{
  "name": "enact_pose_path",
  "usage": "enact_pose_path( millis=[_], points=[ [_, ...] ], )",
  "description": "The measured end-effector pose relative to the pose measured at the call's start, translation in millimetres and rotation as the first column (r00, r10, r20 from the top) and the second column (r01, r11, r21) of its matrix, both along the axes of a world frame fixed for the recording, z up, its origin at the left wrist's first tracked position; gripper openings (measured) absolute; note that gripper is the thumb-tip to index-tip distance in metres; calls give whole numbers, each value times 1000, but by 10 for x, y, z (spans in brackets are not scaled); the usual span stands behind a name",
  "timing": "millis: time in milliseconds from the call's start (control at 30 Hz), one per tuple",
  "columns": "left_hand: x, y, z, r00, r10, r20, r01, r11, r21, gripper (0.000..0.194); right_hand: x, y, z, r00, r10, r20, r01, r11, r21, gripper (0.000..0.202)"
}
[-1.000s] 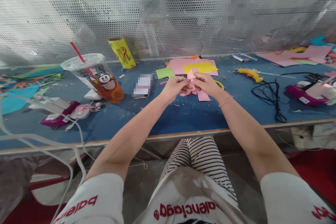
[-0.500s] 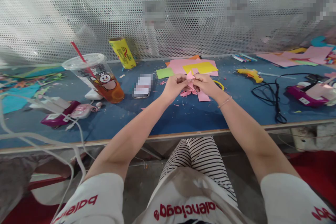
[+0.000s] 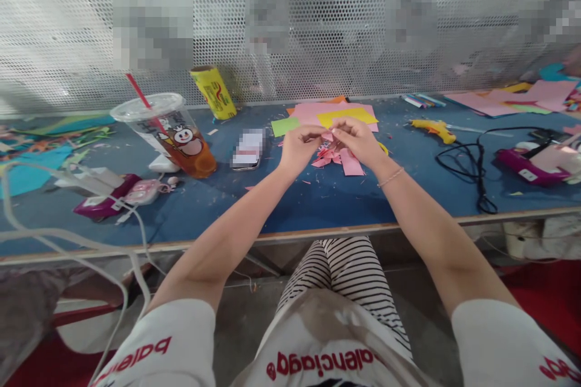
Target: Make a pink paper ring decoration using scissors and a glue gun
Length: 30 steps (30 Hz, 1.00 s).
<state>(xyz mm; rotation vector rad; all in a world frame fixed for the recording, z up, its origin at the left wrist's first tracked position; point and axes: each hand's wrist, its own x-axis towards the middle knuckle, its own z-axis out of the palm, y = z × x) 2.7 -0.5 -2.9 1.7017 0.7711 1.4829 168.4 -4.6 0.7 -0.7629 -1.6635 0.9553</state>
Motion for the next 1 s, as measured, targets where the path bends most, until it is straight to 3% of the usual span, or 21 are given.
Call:
enact_pose_path(
  millis=[100,233,400,567,1000],
  points=[
    [10,-7,-9,996,-64,58,65,998,-14,17,-13,30,-7,996,-79,-43,82,993,82,21],
    [29,-34,11,971,-105,215,137,981,-140,13,-36,7,8,999,-31,-40,37,987,159,17],
    [32,-47,73,948,-74,311,163,949,-271,24,-76,-48,29,999,5,-52,0,995,102,20],
    [30,-55,104,936,-135,326,248,910,-333,19,-83,11,-27,994,-10,-111,18,997,74,28],
    [15,-78,101,957,-96,272,193,913,-360,17,-89,12,-30,989,-67,-130,71,997,28,22]
  ],
)
